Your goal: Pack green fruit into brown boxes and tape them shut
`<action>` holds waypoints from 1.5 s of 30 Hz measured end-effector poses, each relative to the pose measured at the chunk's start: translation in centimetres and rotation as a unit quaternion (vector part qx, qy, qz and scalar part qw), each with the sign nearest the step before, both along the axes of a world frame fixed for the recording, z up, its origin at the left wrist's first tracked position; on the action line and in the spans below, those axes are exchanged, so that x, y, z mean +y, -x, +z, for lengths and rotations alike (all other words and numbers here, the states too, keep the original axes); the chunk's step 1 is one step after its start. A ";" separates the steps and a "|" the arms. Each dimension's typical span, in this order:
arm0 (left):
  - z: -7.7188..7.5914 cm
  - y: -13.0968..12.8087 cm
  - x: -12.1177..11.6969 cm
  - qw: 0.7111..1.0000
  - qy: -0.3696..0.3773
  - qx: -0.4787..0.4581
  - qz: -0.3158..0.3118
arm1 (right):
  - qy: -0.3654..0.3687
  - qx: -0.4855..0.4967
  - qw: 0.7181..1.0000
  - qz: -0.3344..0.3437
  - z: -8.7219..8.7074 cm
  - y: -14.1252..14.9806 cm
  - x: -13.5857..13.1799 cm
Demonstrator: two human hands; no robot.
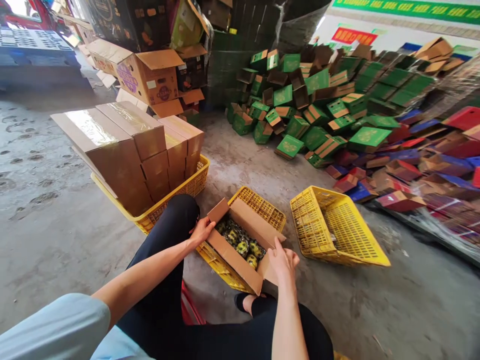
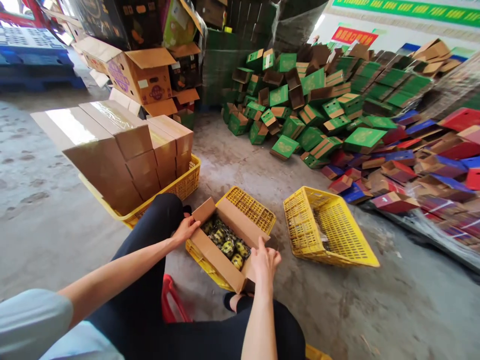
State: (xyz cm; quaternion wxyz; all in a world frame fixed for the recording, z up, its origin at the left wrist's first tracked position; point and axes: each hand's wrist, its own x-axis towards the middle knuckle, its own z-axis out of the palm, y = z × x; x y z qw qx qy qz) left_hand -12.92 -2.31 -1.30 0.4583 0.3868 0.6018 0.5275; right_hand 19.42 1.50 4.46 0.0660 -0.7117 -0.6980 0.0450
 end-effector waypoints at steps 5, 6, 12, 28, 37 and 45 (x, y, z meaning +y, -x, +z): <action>0.1 0.0 0.1 1.000 -0.005 0.010 -0.006 | 0.134 -0.026 0.990 -0.041 0.1 0.2 0.7; 0.2 -0.1 0.1 1.000 -0.006 0.010 -0.007 | 0.151 -0.022 0.987 -0.049 0.0 0.2 0.6; 0.7 -0.2 -0.4 0.999 -0.026 0.027 -0.018 | 0.128 0.001 0.988 -0.081 -0.9 0.5 -0.7; 0.3 0.2 -1.4 0.993 -0.032 0.087 -0.069 | 0.068 0.099 0.990 -0.080 -1.4 0.9 -2.2; -0.2 -0.3 -1.1 0.991 -0.015 0.120 -0.056 | 0.072 0.124 0.986 -0.090 -1.6 0.5 -1.9; -0.1 -0.5 -1.5 0.989 -0.022 0.133 -0.055 | -0.053 0.188 0.976 -0.099 -0.5 -1.7 -1.4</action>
